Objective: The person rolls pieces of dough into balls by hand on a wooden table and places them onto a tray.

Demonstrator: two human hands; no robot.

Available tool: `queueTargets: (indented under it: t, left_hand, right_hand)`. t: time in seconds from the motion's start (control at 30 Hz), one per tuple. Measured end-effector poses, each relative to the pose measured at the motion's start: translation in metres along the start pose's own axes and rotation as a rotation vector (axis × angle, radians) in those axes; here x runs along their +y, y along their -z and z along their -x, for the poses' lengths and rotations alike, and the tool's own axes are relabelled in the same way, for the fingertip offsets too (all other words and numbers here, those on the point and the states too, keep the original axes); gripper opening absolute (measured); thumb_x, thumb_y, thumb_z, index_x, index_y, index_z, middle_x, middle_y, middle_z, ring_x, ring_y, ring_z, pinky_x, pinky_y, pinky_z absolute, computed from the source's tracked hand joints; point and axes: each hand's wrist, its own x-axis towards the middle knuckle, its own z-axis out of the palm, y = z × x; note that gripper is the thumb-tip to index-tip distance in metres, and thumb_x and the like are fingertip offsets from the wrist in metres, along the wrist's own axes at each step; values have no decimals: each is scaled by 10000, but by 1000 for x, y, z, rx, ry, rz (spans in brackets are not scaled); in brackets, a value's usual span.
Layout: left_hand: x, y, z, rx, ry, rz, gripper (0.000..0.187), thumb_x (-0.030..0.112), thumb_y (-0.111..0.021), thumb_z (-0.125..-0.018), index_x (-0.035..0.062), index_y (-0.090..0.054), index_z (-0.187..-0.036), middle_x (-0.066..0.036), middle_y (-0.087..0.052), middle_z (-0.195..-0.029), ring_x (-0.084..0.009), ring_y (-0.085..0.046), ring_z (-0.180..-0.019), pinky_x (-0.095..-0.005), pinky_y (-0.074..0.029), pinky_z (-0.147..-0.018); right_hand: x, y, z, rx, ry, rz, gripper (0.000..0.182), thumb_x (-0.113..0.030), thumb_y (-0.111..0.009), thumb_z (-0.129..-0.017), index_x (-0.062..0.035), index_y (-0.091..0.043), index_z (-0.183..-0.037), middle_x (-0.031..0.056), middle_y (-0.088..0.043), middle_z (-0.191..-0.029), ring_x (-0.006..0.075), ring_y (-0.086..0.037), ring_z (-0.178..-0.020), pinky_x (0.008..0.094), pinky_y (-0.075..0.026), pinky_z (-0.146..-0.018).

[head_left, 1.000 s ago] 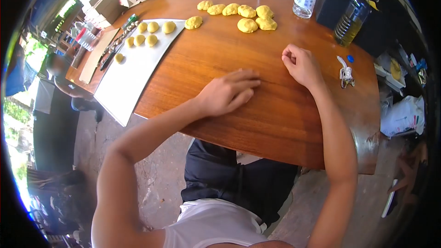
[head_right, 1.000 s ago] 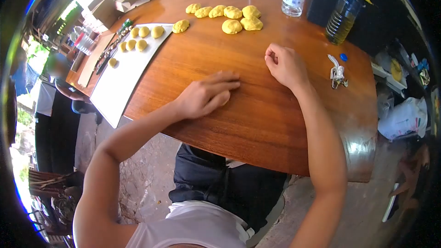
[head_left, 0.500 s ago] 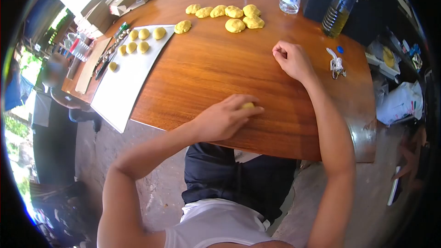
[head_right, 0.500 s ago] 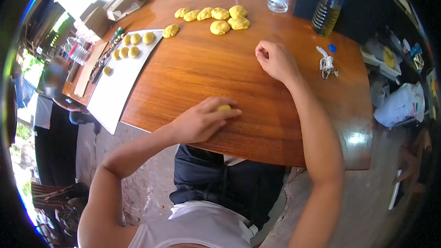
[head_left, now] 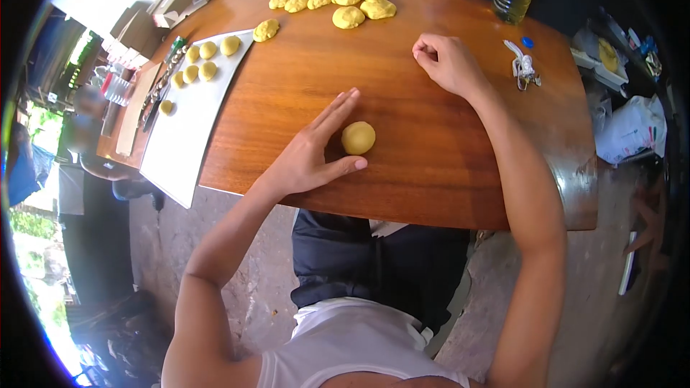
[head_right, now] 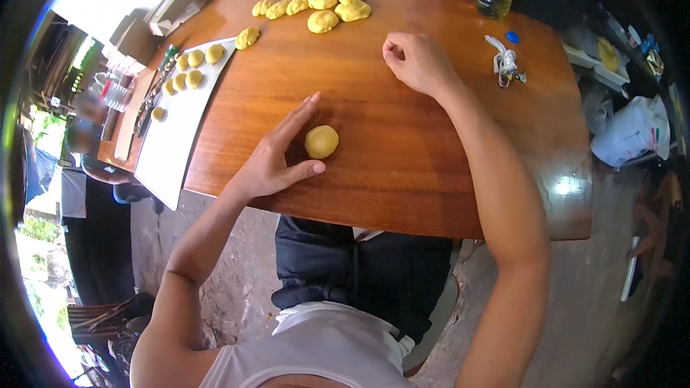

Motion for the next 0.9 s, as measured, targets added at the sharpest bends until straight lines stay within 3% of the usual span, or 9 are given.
queueTargets:
  t: [0.1, 0.17, 0.3, 0.37, 0.47, 0.53, 0.6, 0.67, 0.9]
  left_hand:
    - [13, 1, -2, 11, 17, 80, 740, 269, -791, -892, 5, -474, -1506, -191, -419, -1608, -409, -343, -1517, -503, -321, -1233]
    - [16, -9, -10, -115, -97, -74, 607, 264, -761, -914, 50, -571, -1449, -189, -457, -1581, -411, -402, -1481, -495, -369, -1207]
    - [-9, -31, -62, -94, -233, -144, 445, 234, -741, -919, 81, -685, -1333, -199, -522, -1521, -418, -462, -1433, -481, -410, -1180]
    - [-21, -40, -97, -19, -266, -113, 357, 222, -714, -925, 79, -736, -1252, -218, -573, -1460, -427, -491, -1405, -458, -434, -1164]
    - [-9, -55, -117, -30, -258, -162, 322, 241, -677, -935, 85, -751, -1206, -169, -643, -1370, -410, -572, -1309, -448, -447, -1152]
    - [2, -57, -105, -112, -204, -43, 301, 206, -662, -943, 68, -750, -1195, -168, -641, -1373, -410, -559, -1321, -461, -436, -1161]
    - [8, -59, -78, -83, -356, -53, 363, 142, -662, -949, 54, -703, -1299, -163, -586, -1461, -392, -496, -1404, -478, -399, -1194]
    - [26, -51, -42, -65, -267, -86, 397, 113, -650, -957, 31, -665, -1344, -167, -590, -1453, -380, -483, -1417, -493, -356, -1222]
    - [38, -28, 7, 23, -83, -306, 428, 139, -676, -951, 37, -649, -1366, -184, -607, -1426, -387, -560, -1352, -466, -506, -1090]
  right_hand:
    - [3, 0, -3, -6, 17, -2, 106, -107, -674, -938, -3, -687, -958, 141, -744, -843, 239, -713, -743, 358, -541, -688]
    - [0, -1, -4, -7, 12, -4, 104, -104, -672, -935, -3, -684, -957, 142, -745, -844, 241, -716, -744, 364, -537, -680]
    - [2, -4, -5, -11, -1, 19, 111, -111, -667, -935, -4, -682, -958, 143, -743, -842, 245, -711, -731, 370, -532, -670]
    - [0, -1, -4, 12, -19, 34, 113, -147, -668, -907, -42, -704, -933, 159, -736, -839, 324, -714, -766, 411, -550, -695]
    - [7, -2, -4, 50, 19, 53, 115, -152, -671, -903, -49, -708, -937, 151, -739, -838, 320, -717, -770, 416, -549, -694]
    - [3, 0, -3, 22, -6, 22, 113, -151, -669, -903, -51, -709, -937, 146, -740, -842, 321, -716, -772, 417, -548, -693]
    - [1, 2, -3, -5, -41, -10, 112, -150, -666, -902, -54, -710, -937, 141, -741, -846, 321, -715, -774, 419, -547, -692]
    - [-1, 1, 0, 9, -12, 50, 130, -139, -679, -936, -10, -692, -951, 149, -732, -820, 270, -706, -722, 378, -535, -672]
    - [0, -4, -4, 13, -10, 65, 119, -138, -691, -924, -24, -702, -954, 146, -737, -817, 262, -709, -718, 373, -536, -662]
